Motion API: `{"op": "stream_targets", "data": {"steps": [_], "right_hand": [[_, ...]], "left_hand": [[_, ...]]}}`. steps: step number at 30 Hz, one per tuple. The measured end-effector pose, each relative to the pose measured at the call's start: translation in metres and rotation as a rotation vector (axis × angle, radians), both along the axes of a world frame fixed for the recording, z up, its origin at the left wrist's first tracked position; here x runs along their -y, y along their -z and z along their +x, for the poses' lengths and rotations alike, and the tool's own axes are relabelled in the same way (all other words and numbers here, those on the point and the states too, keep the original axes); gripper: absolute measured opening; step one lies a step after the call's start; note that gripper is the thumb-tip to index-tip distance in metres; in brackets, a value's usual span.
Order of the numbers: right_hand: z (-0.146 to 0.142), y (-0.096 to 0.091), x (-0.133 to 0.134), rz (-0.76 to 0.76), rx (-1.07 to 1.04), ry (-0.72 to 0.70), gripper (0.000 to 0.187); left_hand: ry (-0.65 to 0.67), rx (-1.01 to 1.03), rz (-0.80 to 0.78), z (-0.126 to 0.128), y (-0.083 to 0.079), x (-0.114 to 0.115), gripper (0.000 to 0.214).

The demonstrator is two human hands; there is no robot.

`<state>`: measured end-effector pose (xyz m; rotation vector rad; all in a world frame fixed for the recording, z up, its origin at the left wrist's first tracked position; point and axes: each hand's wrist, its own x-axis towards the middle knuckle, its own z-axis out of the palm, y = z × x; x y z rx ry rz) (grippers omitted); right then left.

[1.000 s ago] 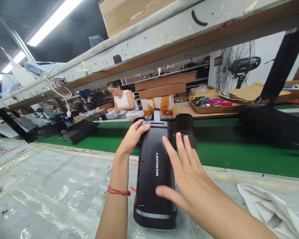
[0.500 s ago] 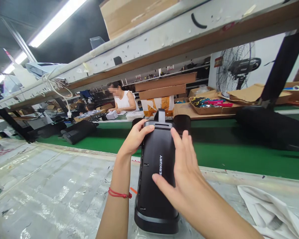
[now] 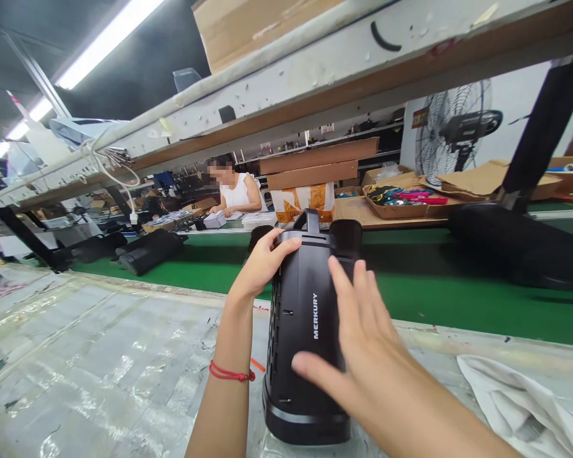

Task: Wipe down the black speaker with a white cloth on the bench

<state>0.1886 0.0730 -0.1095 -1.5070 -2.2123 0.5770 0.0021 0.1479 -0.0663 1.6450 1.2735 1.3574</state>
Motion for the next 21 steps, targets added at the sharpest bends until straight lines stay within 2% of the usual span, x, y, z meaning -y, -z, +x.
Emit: {"op": "stream_targets", "data": {"steps": [3, 6, 8, 11, 15, 18, 21], "right_hand": [[-0.008, -0.006, 0.007, -0.219, 0.218, -0.107, 0.131], [-0.004, -0.008, 0.003, -0.253, 0.244, -0.084, 0.12], [0.001, -0.009, -0.001, -0.238, 0.114, -0.049, 0.116], [0.002, -0.01, -0.006, -0.16, -0.216, 0.012, 0.111], [-0.002, -0.006, -0.019, -0.1, -0.617, 0.137, 0.113], [0.002, -0.003, -0.035, -0.086, -0.693, 0.196, 0.105], [0.009, -0.003, -0.045, -0.089, -0.727, 0.205, 0.091]], "left_hand": [[-0.058, -0.062, 0.005, 0.001, 0.0, 0.001, 0.038], [-0.147, -0.147, 0.013, 0.006, -0.003, 0.004, 0.039], [-0.206, -0.214, 0.022, 0.013, -0.006, 0.009, 0.04], [-0.271, -0.327, 0.056, 0.029, -0.012, 0.019, 0.043], [-0.304, -0.469, 0.144, 0.054, -0.017, 0.036, 0.034], [-0.318, -0.672, 0.211, 0.069, -0.019, 0.045, 0.039], [-0.38, -0.83, 0.262, 0.071, -0.022, 0.049, 0.045]]}}
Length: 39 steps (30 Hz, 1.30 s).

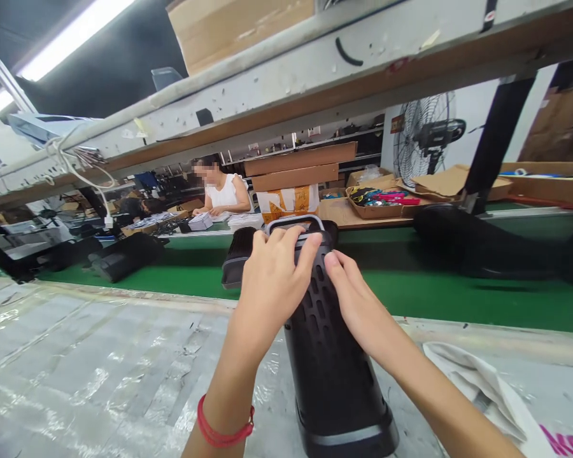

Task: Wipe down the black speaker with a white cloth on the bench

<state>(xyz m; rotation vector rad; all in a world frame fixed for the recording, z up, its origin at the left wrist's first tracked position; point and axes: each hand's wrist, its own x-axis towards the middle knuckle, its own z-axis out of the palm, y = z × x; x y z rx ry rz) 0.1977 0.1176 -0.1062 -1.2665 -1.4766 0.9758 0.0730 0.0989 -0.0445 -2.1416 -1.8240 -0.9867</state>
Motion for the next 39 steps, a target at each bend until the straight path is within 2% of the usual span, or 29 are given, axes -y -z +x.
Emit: {"op": "stream_targets", "data": {"steps": [3, 6, 10, 12, 14, 16, 17, 18, 20, 23, 26, 30, 35, 39], "right_hand": [[0.004, 0.0, -0.002, 0.011, -0.043, -0.034, 0.08], [0.006, 0.0, -0.004, -0.004, -0.121, -0.051, 0.079], [0.006, -0.002, -0.006, -0.075, -0.264, -0.114, 0.08], [0.005, -0.004, -0.005, -0.106, -0.335, -0.167, 0.078], [0.004, -0.005, -0.003, -0.118, -0.393, -0.193, 0.073], [0.003, -0.005, -0.002, -0.129, -0.424, -0.205, 0.068], [0.003, -0.004, -0.002, -0.135, -0.431, -0.216, 0.065], [0.003, -0.003, -0.003, -0.141, -0.433, -0.232, 0.063], [0.005, -0.001, -0.004, -0.146, -0.426, -0.288, 0.06], [0.013, 0.0, -0.009, -0.135, -0.372, -0.375, 0.06], [0.022, -0.004, -0.012, -0.042, -0.278, -0.324, 0.064], [0.024, -0.014, -0.006, 0.127, -0.183, -0.129, 0.072], [0.026, -0.023, 0.003, 0.176, -0.061, -0.164, 0.11], [0.035, -0.028, 0.0, 0.106, -0.075, -0.189, 0.096]], "left_hand": [[0.039, -0.003, 0.059, -0.008, -0.003, -0.001, 0.04], [0.109, 0.02, 0.073, -0.016, -0.006, -0.001, 0.036], [0.181, 0.057, 0.098, -0.013, -0.007, 0.0, 0.033], [0.261, 0.23, 0.138, -0.011, -0.005, -0.004, 0.028], [0.305, 0.584, 0.243, -0.015, 0.001, -0.013, 0.021], [0.244, 0.911, 0.357, -0.024, 0.008, -0.028, 0.021], [0.191, 1.004, 0.376, -0.031, 0.012, -0.035, 0.023], [0.16, 1.056, 0.348, -0.037, 0.016, -0.043, 0.026], [0.214, 1.115, 0.187, -0.045, 0.022, -0.053, 0.036], [0.445, 1.147, -0.048, -0.045, 0.023, -0.056, 0.056], [0.579, 1.146, -0.112, -0.035, 0.019, -0.048, 0.064], [0.517, 1.111, -0.098, -0.02, 0.012, -0.037, 0.059], [0.432, 1.006, -0.09, -0.003, 0.0, -0.015, 0.05], [0.487, 0.833, -0.143, -0.009, -0.001, -0.013, 0.057]]}}
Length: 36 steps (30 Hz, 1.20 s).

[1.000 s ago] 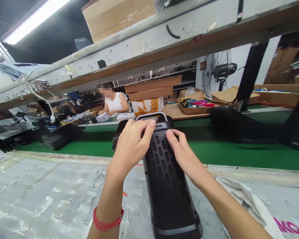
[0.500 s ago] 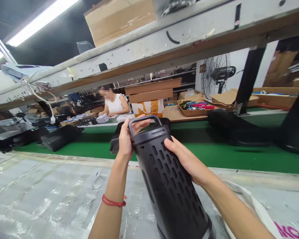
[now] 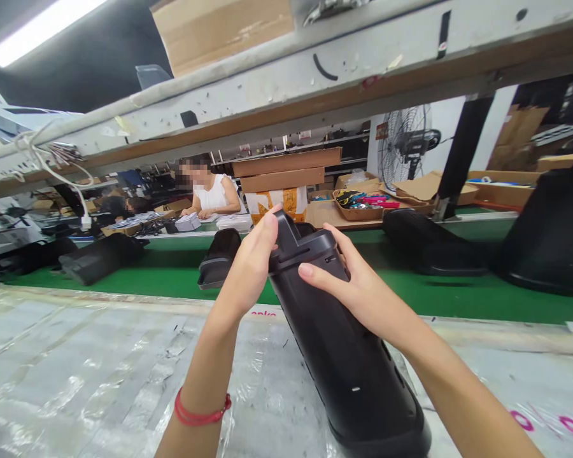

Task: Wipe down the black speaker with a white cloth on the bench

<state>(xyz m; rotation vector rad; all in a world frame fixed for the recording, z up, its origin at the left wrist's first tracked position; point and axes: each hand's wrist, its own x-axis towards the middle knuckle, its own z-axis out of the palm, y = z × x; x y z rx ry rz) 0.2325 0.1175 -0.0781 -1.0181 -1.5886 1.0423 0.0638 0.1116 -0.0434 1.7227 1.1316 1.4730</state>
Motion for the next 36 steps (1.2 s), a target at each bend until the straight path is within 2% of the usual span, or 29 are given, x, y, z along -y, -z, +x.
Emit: {"op": "stream_targets", "data": {"steps": [3, 5, 6, 8, 10, 12, 16, 20, 23, 28, 32, 36], "right_hand": [[0.006, -0.001, -0.005, -0.035, -0.07, -0.021, 0.078], [0.009, 0.0, -0.008, -0.045, -0.114, -0.025, 0.065], [0.01, 0.001, -0.008, -0.05, -0.135, -0.021, 0.059], [0.011, 0.002, -0.007, -0.065, -0.178, -0.01, 0.053], [0.008, 0.003, -0.005, -0.106, -0.231, -0.013, 0.053], [0.002, 0.005, -0.002, -0.187, -0.283, -0.032, 0.057], [-0.015, 0.016, -0.002, -0.347, -0.38, -0.067, 0.067], [-0.021, 0.028, -0.008, -0.461, -0.477, -0.108, 0.054], [-0.014, 0.033, -0.011, -0.535, -0.571, -0.16, 0.051], [-0.003, 0.038, -0.013, -0.5, -0.71, -0.166, 0.05], [-0.003, 0.042, -0.015, -0.541, -0.631, -0.174, 0.055], [-0.005, 0.042, -0.014, -0.471, -0.486, -0.142, 0.064]], "left_hand": [[0.108, -0.082, 0.12, -0.01, 0.014, -0.015, 0.058], [0.175, -0.108, 0.157, -0.009, 0.025, -0.026, 0.069], [0.186, -0.085, 0.147, -0.004, 0.029, -0.029, 0.075], [0.127, 0.03, 0.109, 0.009, 0.033, -0.03, 0.078], [-0.002, 0.147, 0.091, 0.022, 0.03, -0.025, 0.066], [-0.102, 0.171, 0.071, 0.028, 0.024, -0.019, 0.053], [-0.18, 0.077, -0.028, 0.02, 0.016, -0.016, 0.04], [-0.258, -0.053, -0.093, 0.015, 0.016, -0.014, 0.04], [-0.223, -0.155, -0.075, 0.02, 0.014, -0.004, 0.04], [-0.117, -0.341, 0.042, 0.024, 0.017, -0.002, 0.033], [-0.111, -0.398, 0.005, 0.023, 0.029, -0.013, 0.063], [-0.121, -0.421, -0.003, 0.023, 0.033, -0.016, 0.06]]}}
